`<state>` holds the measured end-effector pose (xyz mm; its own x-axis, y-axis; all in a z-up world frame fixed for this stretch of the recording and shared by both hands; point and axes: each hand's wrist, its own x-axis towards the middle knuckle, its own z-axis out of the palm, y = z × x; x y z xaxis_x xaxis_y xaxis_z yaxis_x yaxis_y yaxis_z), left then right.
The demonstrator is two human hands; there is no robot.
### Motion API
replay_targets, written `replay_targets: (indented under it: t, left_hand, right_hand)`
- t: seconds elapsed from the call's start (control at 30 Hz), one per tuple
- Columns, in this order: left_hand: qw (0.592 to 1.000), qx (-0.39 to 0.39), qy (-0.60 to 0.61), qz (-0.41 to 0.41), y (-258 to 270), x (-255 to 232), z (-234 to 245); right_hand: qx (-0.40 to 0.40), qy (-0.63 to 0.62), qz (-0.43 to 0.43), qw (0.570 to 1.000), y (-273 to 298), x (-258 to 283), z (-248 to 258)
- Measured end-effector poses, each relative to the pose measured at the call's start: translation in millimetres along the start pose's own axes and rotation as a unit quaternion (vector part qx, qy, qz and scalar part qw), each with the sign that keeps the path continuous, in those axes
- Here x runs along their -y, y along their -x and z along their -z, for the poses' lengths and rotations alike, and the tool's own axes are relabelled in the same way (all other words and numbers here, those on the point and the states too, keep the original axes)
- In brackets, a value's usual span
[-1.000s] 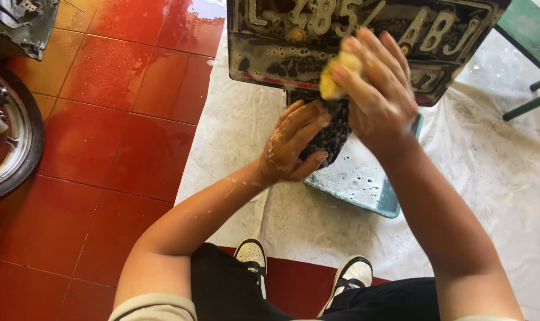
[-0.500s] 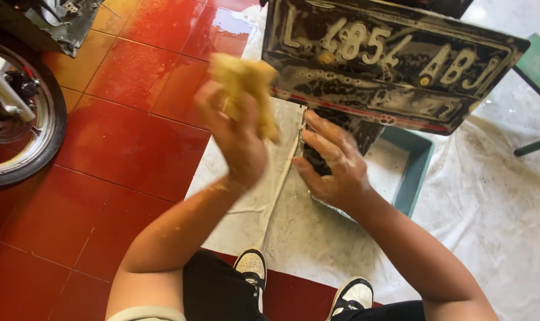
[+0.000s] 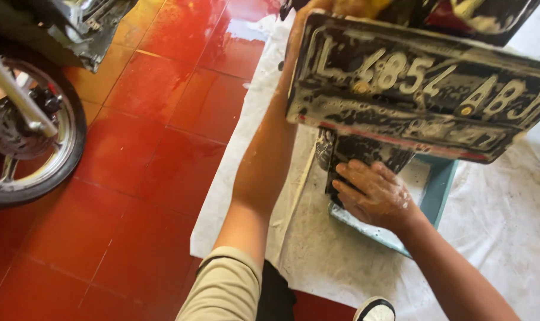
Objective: Washing a motorcycle using a sponge and soapy water, cleaning the exhaust, seat, license plate, and wheels.
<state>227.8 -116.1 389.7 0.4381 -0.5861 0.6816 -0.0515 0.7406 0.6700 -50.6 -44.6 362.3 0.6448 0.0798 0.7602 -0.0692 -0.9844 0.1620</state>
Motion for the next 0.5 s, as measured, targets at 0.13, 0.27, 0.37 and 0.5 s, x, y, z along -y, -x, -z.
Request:
replay_targets:
  t: [0.13, 0.27, 0.37, 0.5]
  left_hand:
    - [0.998, 0.010, -0.064, -0.022, 20, 26, -12]
    - [0.988, 0.026, -0.143, -0.047, 47, 36, -12]
    - [0.975, 0.033, -0.208, -0.075, 67, 28, -4]
    - [0.950, 0.037, -0.286, -0.120, 87, 18, -2]
  right_hand:
    - [-0.011, 0.040, -0.002, 0.999, 5, 2, -5]
    - [-0.038, 0.072, -0.015, 0.997, 16, 6, -15]
    - [-0.043, 0.084, -0.015, 0.995, 18, 7, -17]
    - [-0.056, 0.096, -0.009, 0.994, 17, 7, -21]
